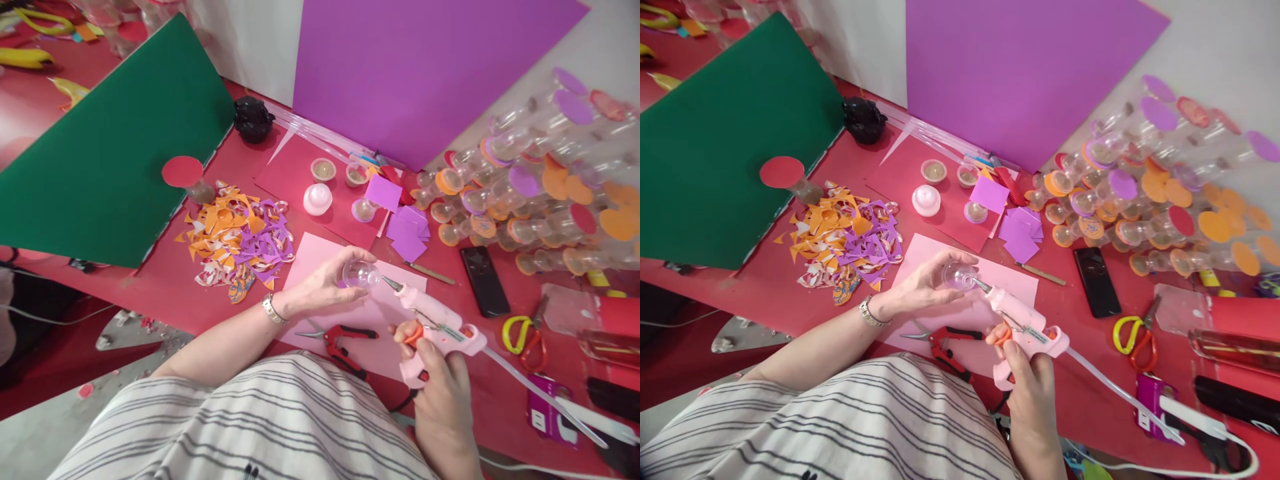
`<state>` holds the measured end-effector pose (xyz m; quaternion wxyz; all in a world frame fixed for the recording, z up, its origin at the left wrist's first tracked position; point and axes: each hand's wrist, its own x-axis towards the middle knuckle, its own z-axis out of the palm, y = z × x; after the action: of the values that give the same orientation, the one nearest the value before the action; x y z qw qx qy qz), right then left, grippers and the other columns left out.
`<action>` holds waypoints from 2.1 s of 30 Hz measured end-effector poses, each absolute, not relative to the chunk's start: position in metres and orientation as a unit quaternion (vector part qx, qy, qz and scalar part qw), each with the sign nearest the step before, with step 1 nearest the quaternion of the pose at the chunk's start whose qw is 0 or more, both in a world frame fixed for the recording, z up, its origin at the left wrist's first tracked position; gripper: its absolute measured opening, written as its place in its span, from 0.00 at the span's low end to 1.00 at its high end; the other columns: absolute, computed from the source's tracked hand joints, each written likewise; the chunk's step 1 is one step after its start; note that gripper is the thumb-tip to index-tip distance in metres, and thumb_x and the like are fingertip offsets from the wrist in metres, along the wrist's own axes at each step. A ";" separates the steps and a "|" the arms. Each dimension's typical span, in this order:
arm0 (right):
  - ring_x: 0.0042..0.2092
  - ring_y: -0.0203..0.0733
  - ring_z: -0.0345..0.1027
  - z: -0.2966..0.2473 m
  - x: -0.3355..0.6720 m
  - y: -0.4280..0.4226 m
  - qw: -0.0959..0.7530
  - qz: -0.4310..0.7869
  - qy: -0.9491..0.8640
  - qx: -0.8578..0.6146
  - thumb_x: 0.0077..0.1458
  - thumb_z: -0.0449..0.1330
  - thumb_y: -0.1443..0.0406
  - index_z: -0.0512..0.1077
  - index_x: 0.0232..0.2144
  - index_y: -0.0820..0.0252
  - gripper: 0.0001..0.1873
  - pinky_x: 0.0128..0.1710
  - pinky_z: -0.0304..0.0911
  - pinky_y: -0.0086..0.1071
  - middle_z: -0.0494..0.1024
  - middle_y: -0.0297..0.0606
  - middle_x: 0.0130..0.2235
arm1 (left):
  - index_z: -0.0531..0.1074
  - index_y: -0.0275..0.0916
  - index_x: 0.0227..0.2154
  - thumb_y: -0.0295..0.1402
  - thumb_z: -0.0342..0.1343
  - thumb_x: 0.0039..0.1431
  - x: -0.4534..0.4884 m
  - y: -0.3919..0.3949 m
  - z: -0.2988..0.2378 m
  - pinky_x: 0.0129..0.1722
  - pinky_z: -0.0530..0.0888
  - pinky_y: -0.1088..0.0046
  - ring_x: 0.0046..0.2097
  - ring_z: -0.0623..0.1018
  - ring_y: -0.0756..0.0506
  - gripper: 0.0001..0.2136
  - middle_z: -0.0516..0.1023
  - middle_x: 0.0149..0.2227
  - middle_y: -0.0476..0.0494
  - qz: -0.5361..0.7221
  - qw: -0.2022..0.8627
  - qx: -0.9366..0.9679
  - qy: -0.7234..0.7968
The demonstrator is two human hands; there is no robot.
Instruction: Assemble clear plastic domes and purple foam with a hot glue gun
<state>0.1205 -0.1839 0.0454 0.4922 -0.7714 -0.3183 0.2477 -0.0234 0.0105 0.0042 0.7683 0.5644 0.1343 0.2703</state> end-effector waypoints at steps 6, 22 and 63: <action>0.32 0.39 0.72 0.053 0.114 -0.165 0.560 0.341 -0.193 -0.730 0.57 0.61 0.53 0.71 0.30 0.56 0.13 0.42 0.74 0.40 0.75 0.31 0.29 | 0.66 0.42 0.52 0.42 0.66 0.57 -0.025 0.011 0.007 0.56 0.72 0.58 0.54 0.76 0.40 0.24 0.72 0.53 0.38 0.281 0.760 0.568 0.147; 0.34 0.38 0.74 0.033 0.155 -0.176 0.615 0.351 -0.084 -0.701 0.46 0.70 0.51 0.74 0.30 0.57 0.18 0.38 0.72 0.34 0.76 0.33 0.31 | 0.68 0.43 0.48 0.47 0.66 0.56 -0.026 0.020 0.008 0.56 0.70 0.62 0.54 0.74 0.41 0.23 0.73 0.52 0.41 0.358 0.683 0.596 0.224; 0.53 0.45 0.76 0.024 0.168 -0.215 0.638 0.243 -0.073 -0.727 0.44 0.73 0.59 0.82 0.38 0.52 0.15 0.59 0.67 0.45 0.83 0.38 0.49 | 0.65 0.42 0.52 0.45 0.69 0.54 -0.027 0.022 0.006 0.47 0.76 0.66 0.47 0.77 0.45 0.28 0.71 0.48 0.43 0.383 0.647 0.622 0.219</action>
<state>0.1682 -0.2154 0.0244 0.6377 -0.7273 -0.0733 0.2429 -0.0270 0.0218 0.0058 0.6470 0.6216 0.2188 0.3835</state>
